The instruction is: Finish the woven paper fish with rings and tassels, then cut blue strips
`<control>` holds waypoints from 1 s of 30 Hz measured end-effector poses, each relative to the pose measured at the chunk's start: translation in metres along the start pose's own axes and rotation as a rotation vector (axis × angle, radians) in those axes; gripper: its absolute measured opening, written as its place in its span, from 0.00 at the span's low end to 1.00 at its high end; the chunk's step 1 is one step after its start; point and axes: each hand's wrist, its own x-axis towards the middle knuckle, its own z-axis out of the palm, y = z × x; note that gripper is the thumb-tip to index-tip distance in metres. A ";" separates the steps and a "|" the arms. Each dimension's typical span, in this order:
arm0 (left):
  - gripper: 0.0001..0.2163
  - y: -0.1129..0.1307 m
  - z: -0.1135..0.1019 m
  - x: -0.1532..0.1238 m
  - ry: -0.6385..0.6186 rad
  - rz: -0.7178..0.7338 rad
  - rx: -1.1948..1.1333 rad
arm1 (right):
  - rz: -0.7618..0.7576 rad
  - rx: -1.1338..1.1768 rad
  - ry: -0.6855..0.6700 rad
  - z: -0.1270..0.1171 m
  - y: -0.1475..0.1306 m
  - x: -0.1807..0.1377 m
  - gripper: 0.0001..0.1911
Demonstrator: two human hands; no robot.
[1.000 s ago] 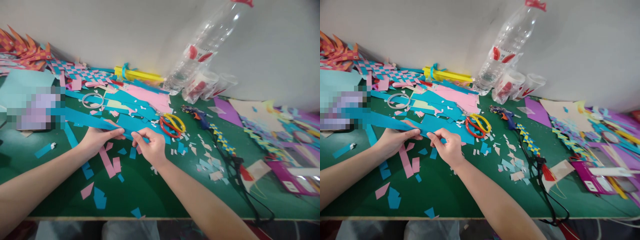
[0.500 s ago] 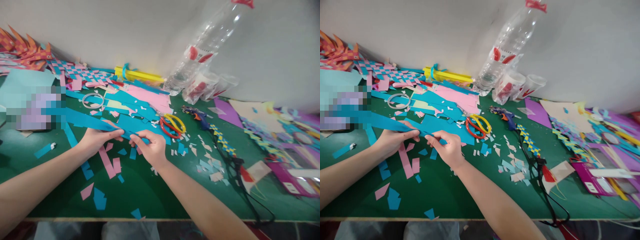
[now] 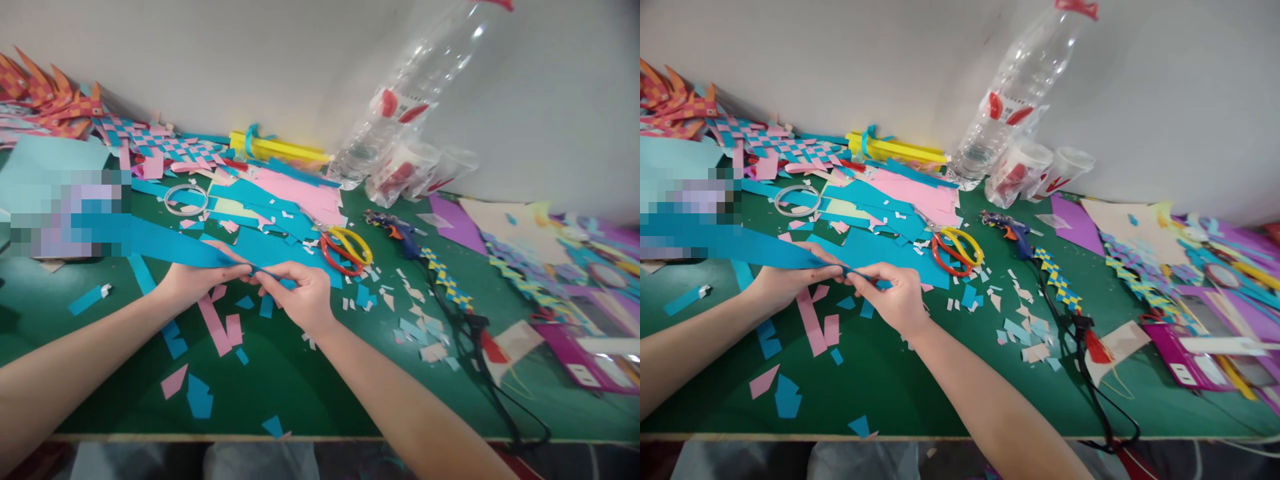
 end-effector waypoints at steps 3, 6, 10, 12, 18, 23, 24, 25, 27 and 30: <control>0.08 -0.001 -0.001 0.000 0.020 0.001 -0.015 | 0.009 0.031 -0.006 0.000 0.000 0.001 0.05; 0.09 -0.001 -0.002 -0.001 0.051 0.040 -0.029 | 0.009 0.037 -0.031 -0.001 -0.001 0.002 0.06; 0.09 -0.001 -0.006 0.000 0.062 0.057 -0.019 | 0.020 0.015 -0.044 -0.002 -0.003 0.003 0.07; 0.10 -0.002 -0.010 0.002 0.133 0.039 -0.026 | 0.033 0.004 -0.028 -0.004 -0.002 0.004 0.08; 0.11 -0.003 -0.031 0.017 0.340 0.018 -0.238 | -0.026 -0.023 0.041 -0.009 0.004 0.009 0.06; 0.13 -0.001 -0.047 0.031 0.481 0.126 -0.500 | -0.017 0.013 0.068 -0.012 0.005 0.013 0.06; 0.12 -0.001 -0.050 0.032 0.515 0.157 -0.532 | -0.015 0.009 0.072 -0.012 0.005 0.013 0.06; 0.12 -0.001 -0.053 0.034 0.552 0.180 -0.565 | -0.014 0.006 0.083 -0.012 0.005 0.014 0.06; 0.11 -0.001 -0.058 0.036 0.622 0.207 -0.638 | -0.022 0.004 0.096 -0.013 0.007 0.014 0.07; 0.09 -0.001 -0.064 0.035 0.702 0.220 -0.681 | -0.037 0.017 0.162 -0.012 0.011 0.015 0.07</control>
